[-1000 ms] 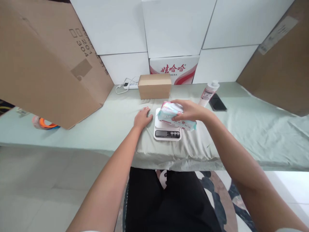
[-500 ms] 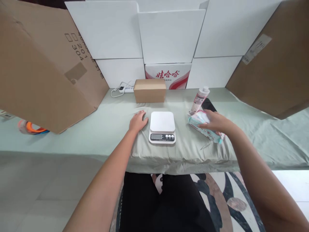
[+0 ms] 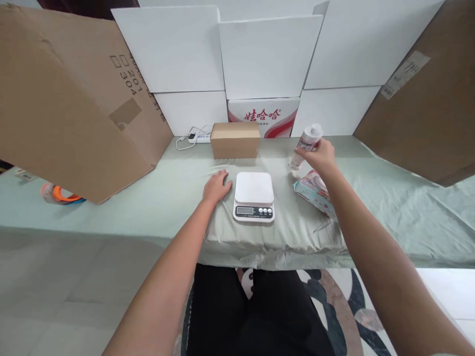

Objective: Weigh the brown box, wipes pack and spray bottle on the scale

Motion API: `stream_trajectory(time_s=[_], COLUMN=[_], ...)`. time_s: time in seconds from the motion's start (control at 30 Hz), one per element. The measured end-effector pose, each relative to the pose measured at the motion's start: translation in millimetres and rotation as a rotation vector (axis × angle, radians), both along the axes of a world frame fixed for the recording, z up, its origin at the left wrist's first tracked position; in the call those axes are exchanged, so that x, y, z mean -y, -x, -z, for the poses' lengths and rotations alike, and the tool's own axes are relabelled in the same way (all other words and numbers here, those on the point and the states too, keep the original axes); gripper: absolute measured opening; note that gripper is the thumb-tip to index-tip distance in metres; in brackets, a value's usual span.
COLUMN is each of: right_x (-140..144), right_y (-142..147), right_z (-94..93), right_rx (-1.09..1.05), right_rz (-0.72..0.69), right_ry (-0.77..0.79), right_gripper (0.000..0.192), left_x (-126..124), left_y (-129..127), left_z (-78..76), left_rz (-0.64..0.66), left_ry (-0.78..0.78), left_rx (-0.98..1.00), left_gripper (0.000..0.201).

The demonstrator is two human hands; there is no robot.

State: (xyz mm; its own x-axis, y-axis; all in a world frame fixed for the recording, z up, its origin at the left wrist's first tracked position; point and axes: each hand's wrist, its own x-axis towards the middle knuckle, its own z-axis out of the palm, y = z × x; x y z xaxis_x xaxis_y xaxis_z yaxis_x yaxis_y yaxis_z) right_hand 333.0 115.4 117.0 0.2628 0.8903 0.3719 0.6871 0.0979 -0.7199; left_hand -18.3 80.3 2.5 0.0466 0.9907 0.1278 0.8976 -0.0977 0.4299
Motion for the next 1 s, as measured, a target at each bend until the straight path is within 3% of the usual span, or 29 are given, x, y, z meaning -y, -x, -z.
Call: stream_trajectory(time_s=[0.07,0.17,0.27,0.37,0.7,0.77,0.87,0.93,1.0], right_x=[14.0,35.3,49.3,54.0,45.5,43.8,41.3,39.4,36.6], right_y=[26.2,71.7,110.2,130.4,123.2,120.1,111.4,102.4,92.4], right_z=[-10.4,-15.6,-3.9,11.9,33.8,42.6,61.2,73.9,83.2], right_rx=[-0.029,-0.071,-0.075,-0.052,-0.161,-0.167,-0.205,-0.270,-0.344], right_rz=[-0.154,-0.408,-0.557,-0.585,-0.641,-0.682,-0.722,-0.667,-0.549], right_ry=[-0.098,-0.116,-0.073,-0.053,-0.037,-0.044,-0.101,-0.151,-0.197], right_gripper=[0.035,0.034,0.030,0.026,0.038,0.047,0.077,0.089,0.085], left_x=[-0.4,-0.9,-1.0,-0.7,1.0,0.1,-1.9,-3.2,-4.2], left_y=[0.6,1.3,1.4,1.1,0.5,1.1,2.2,2.6,2.8], left_z=[0.2,0.7,0.9,0.2,-2.9,-1.5,0.8,1.4,1.3], left_rz=[0.005,0.004,-0.001,-0.007,-0.008,-0.008,-0.008,-0.010,-0.017], left_ry=[0.000,-0.002,0.004,0.008,0.018,0.016,0.010,0.019,0.036], left_rx=[-0.006,-0.011,-0.001,0.005,0.011,0.007,0.006,0.012,0.013], left_gripper=[0.053,0.053,0.053,0.052,0.052,0.052,0.052,0.052,0.053])
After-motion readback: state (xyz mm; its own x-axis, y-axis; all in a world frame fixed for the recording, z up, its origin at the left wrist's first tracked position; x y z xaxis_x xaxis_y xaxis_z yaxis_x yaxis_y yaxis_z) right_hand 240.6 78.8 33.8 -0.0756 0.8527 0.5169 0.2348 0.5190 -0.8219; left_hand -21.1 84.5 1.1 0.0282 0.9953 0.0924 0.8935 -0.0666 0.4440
